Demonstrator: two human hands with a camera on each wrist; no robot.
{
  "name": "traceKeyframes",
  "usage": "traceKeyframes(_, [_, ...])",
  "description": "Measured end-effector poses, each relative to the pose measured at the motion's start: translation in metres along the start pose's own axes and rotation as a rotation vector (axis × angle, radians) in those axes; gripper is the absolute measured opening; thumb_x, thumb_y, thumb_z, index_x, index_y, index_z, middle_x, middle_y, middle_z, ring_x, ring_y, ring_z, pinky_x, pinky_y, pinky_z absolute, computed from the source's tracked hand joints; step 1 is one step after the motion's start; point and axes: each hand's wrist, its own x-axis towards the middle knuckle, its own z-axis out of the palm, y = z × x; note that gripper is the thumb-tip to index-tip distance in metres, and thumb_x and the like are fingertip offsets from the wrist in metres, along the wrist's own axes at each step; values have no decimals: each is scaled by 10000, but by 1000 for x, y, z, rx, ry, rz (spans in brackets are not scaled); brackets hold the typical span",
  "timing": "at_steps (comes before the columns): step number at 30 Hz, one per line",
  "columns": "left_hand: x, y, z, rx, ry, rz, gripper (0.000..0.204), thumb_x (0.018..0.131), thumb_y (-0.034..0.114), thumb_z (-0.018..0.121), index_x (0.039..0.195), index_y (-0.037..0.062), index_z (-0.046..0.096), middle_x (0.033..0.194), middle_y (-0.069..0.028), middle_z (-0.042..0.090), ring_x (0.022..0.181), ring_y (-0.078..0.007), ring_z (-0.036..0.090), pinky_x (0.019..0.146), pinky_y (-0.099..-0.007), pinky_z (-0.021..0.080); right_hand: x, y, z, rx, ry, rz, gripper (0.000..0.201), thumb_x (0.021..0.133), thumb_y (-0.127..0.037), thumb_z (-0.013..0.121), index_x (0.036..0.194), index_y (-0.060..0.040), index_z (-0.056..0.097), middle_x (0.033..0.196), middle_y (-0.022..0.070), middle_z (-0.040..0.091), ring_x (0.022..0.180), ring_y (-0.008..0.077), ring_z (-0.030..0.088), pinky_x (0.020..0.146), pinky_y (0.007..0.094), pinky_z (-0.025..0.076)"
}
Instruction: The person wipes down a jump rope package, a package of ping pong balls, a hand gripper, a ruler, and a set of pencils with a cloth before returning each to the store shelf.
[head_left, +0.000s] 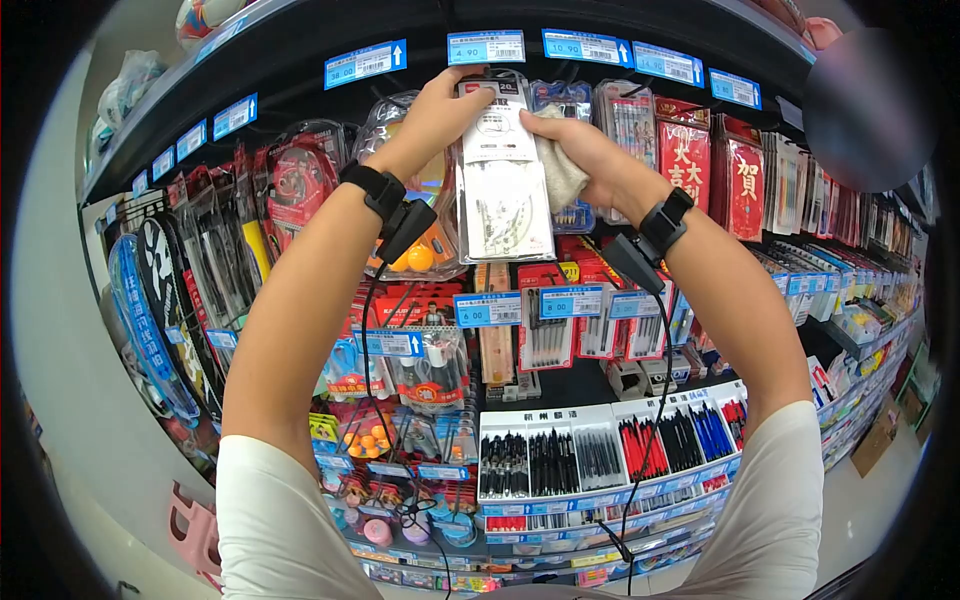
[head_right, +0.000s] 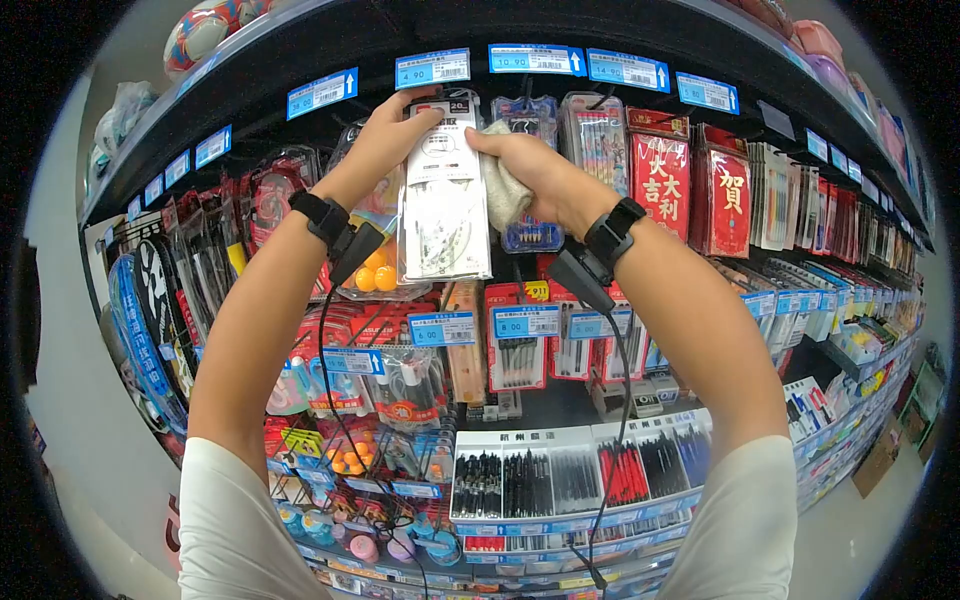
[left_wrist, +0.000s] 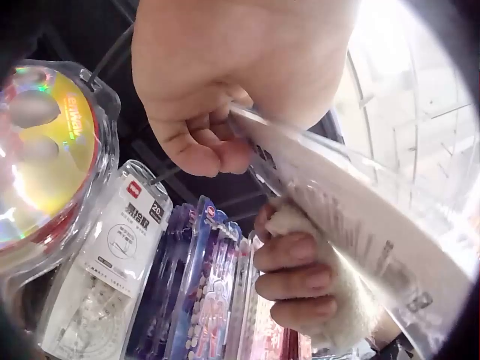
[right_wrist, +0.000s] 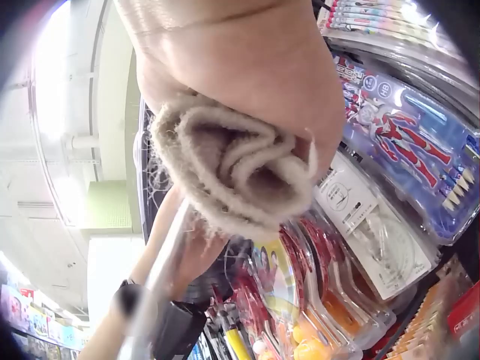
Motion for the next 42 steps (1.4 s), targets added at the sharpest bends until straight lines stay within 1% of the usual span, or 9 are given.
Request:
traceKeyframes(5, [2,-2,-2,89,-106,-177,520,915,288,649,1370,64,535,1042,-145,676,916,-164,655,804,-287,518,19,13,-13,-169,83,-36,410,995,-279,553,1197,77,572,1092,175,677,941,224,689,779,353,555])
traceKeyframes(11, [5,-38,16,491,64,42,517,875,253,677,1365,124,572,1105,-202,593,994,-332,601,881,-353,495,49,21,-19,-623,320,-54,520,937,-383,617,1115,106,604,973,166,685,827,232,673,721,350,528])
traceKeyframes(14, [0,-36,23,735,119,144,513,843,276,706,1330,148,608,1227,-164,542,1140,-336,496,968,-452,404,70,23,-29,-905,411,37,604,897,-451,604,1151,97,630,1133,286,650,1050,413,651,864,438,525])
traceKeyframes(16, [2,-38,22,846,123,183,508,818,330,727,1296,184,638,1319,-99,502,1272,-319,384,1021,-558,295,81,23,-32,-1034,428,10,602,901,-451,599,1164,89,630,1165,289,639,1085,414,635,897,443,512])
traceKeyframes(22, [2,-51,35,957,125,133,602,799,423,730,1347,217,592,1313,-59,526,1276,-300,392,999,-573,291,95,20,-29,-1356,424,97,553,924,-478,572,1193,-2,653,1219,232,641,1139,374,623,945,435,505])
traceKeyframes(30, [4,-61,30,1013,114,190,643,787,447,734,1362,212,568,1329,-54,536,1290,-313,388,969,-605,305,73,25,-21,-1576,364,-113,462,943,-430,574,1028,6,703,879,198,720,877,343,707,796,424,551])
traceKeyframes(34, [-9,-52,18,1001,136,265,522,819,400,710,1296,207,625,1315,-61,567,1246,-319,455,968,-576,340,52,19,-27,-1417,188,-23,561,877,-509,626,840,44,711,785,252,685,770,389,692,738,444,546])
traceKeyframes(35, [-11,-54,14,1001,86,242,552,813,424,708,1322,233,612,1382,-54,538,1278,-341,437,985,-592,320,61,26,-41,-1570,229,-283,619,858,-606,597,796,5,683,639,182,648,642,302,687,625,413,542])
traceKeyframes(42, [-60,-34,-3,908,-43,264,304,835,372,683,1110,247,717,1197,3,618,1183,-256,498,977,-516,355,28,39,-82,-1177,309,-192,654,830,-610,646,899,40,644,742,141,634,665,237,645,611,375,521])
